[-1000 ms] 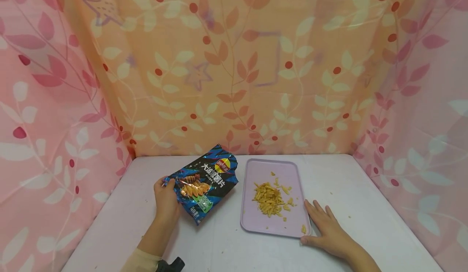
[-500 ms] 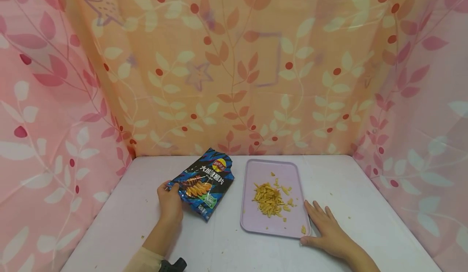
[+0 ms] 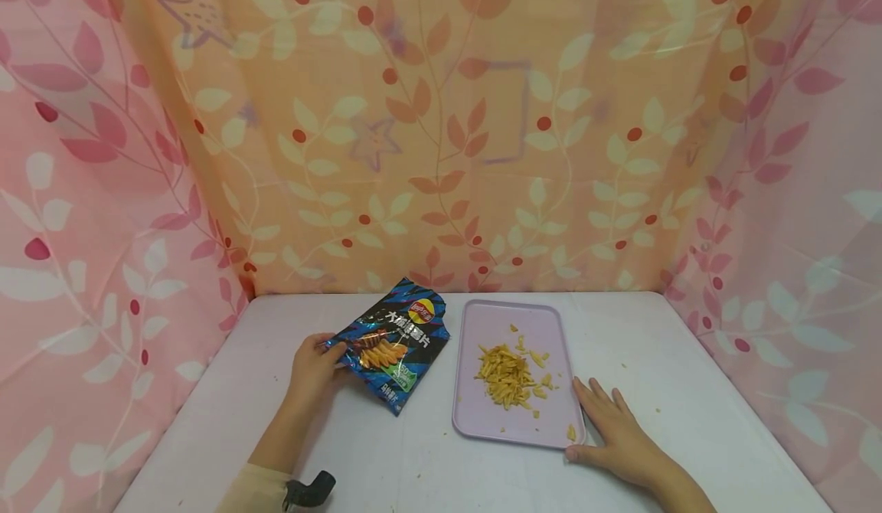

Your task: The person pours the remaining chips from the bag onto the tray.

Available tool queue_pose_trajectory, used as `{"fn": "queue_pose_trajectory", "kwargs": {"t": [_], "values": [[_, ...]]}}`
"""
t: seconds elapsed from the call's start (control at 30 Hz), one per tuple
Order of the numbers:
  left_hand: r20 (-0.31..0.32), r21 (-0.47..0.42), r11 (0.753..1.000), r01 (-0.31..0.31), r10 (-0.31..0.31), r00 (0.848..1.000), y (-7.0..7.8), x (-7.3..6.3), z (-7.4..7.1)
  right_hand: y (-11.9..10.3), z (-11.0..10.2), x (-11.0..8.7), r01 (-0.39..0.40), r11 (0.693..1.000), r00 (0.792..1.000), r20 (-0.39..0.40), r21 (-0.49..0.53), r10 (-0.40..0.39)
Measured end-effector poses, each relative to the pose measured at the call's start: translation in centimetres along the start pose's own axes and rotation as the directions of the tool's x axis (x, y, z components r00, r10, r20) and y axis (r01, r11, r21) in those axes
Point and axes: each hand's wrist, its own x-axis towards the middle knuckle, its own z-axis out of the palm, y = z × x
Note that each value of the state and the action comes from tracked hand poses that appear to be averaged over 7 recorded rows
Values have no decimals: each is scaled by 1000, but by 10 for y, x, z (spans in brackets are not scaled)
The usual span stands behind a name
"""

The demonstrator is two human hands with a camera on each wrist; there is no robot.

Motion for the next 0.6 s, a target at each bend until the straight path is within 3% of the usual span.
{"fn": "queue_pose_trajectory", "kwargs": {"t": [0.13,0.4,0.6], "values": [[59,72,997,-37,33,998,3,0,-7,-1,-1,-1,-6,1000,1000,4,1,6],[163,225,973,-55,18,986,2,4,-17,-1,-3,-3,-7,1000,1000,-6,-7,7],[198,293,955,-51,-9,980,1,-4,-25,-1,-1,-2,0,1000,1000,4,-1,0]]}}
